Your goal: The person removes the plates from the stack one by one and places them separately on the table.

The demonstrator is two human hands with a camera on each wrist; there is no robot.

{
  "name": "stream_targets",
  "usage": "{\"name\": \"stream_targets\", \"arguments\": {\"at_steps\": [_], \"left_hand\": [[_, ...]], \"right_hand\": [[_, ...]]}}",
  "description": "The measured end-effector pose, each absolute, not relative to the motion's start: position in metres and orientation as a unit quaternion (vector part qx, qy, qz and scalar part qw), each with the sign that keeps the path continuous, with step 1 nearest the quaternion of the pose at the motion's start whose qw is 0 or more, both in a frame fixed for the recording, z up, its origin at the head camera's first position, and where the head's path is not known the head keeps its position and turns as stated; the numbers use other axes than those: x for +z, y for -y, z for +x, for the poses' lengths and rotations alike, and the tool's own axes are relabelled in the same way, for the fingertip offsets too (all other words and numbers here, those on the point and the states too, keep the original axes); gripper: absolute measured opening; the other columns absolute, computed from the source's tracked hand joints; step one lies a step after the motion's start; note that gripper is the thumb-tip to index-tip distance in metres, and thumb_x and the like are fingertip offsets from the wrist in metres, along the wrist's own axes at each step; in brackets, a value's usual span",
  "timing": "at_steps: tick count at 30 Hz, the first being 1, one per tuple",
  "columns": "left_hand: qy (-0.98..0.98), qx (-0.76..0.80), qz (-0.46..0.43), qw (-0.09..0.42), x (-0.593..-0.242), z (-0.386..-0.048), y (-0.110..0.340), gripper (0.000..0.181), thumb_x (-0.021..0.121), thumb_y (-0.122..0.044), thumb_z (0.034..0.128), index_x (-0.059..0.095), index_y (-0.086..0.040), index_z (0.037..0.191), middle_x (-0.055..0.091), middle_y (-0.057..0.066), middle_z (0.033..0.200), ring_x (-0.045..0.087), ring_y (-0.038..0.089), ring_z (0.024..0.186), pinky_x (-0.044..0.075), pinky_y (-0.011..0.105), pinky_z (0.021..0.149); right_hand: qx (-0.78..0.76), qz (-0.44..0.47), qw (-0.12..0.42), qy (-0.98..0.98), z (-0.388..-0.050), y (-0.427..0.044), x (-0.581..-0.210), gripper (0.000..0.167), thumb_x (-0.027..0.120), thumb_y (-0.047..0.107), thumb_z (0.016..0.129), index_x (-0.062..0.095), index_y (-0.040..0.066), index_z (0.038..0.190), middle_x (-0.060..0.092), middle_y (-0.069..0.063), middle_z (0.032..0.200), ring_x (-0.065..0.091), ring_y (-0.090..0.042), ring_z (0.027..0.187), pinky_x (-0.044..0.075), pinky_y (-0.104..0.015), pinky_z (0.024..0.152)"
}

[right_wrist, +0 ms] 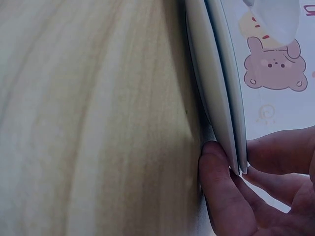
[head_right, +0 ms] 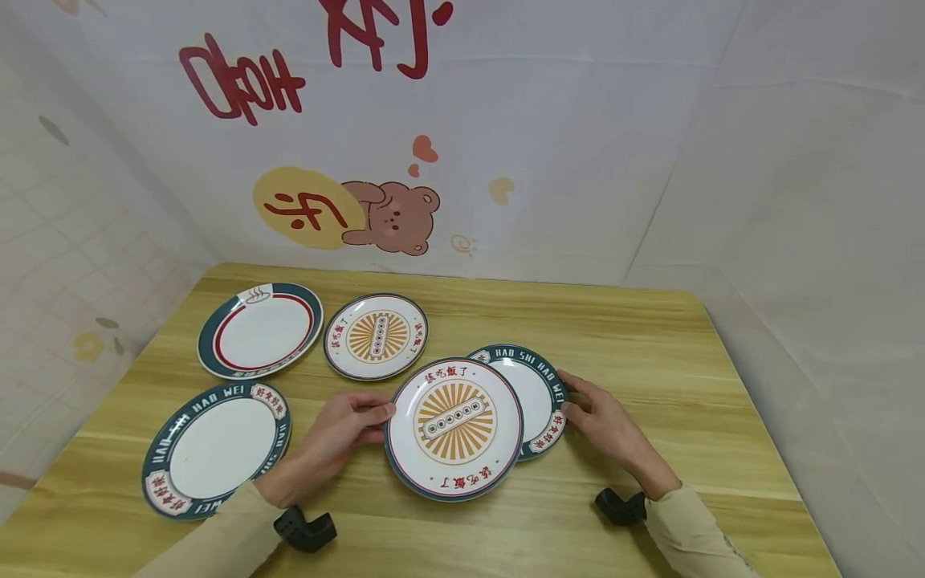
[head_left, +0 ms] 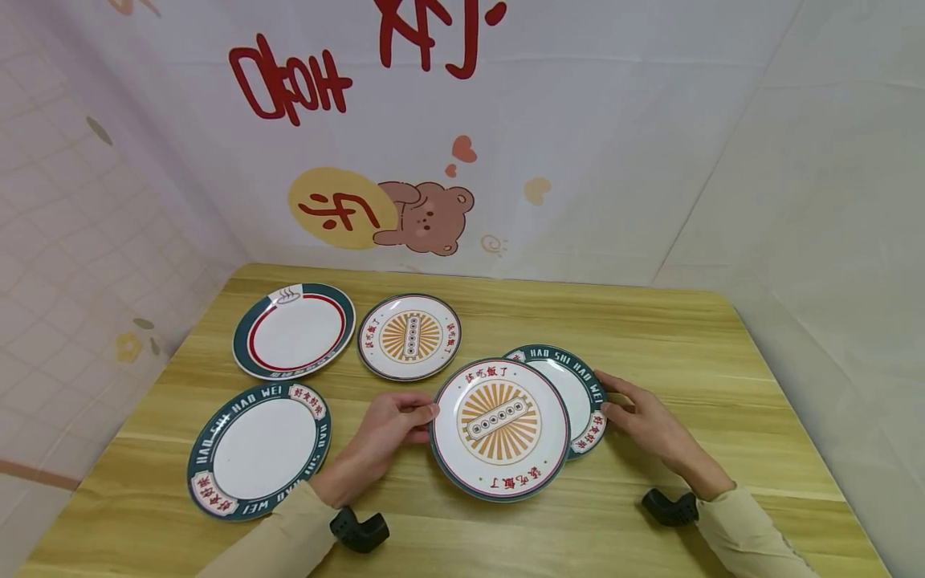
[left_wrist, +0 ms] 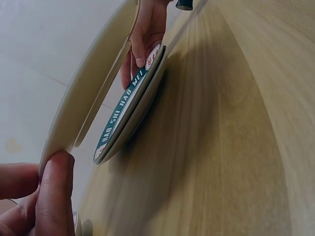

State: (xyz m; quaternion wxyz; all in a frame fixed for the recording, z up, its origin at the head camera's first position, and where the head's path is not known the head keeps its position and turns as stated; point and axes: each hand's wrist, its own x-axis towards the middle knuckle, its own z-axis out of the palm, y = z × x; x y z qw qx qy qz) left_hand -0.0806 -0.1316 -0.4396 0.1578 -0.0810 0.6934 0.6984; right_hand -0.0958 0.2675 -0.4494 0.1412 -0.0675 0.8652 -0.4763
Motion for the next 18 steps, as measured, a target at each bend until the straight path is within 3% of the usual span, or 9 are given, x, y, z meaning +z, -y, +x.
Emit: {"name": "stream_targets", "arguments": {"at_steps": [6,13,18], "left_hand": [[-0.698,0.694,-0.085,0.157,-0.439,-0.08,0.138,0.026,0.069,-0.005,0.0971,0.07,0.011,0.118,0.072,0.012,0.1,0.07,0.015,0.079,0.063,0.027,0.07],[-0.704,0.688,-0.09,0.153,-0.439,-0.079,0.147,0.025,0.069,-0.005,0.0972,0.071,0.01,0.117,0.073,0.012,0.099,0.07,0.016,0.079,0.063,0.028,0.071],[-0.701,0.691,-0.095,0.15,-0.438,-0.078,0.153,0.024,0.069,-0.004,0.0971,0.071,0.01,0.117,0.072,0.012,0.101,0.07,0.016,0.081,0.063,0.027,0.071]], "right_hand": [[-0.469,-0.075,0.139,-0.869,-0.096,-0.268,-0.448,0.058,0.055,0.013,0.107,0.035,0.001,0.16,0.036,-0.029,0.159,0.044,-0.053,0.136,0.059,-0.03,0.085],[-0.452,-0.087,0.127,-0.879,-0.095,-0.265,-0.447,0.058,0.056,0.013,0.107,0.036,0.001,0.159,0.038,-0.029,0.158,0.038,-0.051,0.143,0.052,-0.055,0.104],[-0.463,-0.083,0.135,-0.872,-0.094,-0.264,-0.447,0.058,0.057,0.013,0.107,0.035,0.001,0.159,0.036,-0.029,0.159,0.039,-0.053,0.141,0.057,-0.04,0.096]]}}
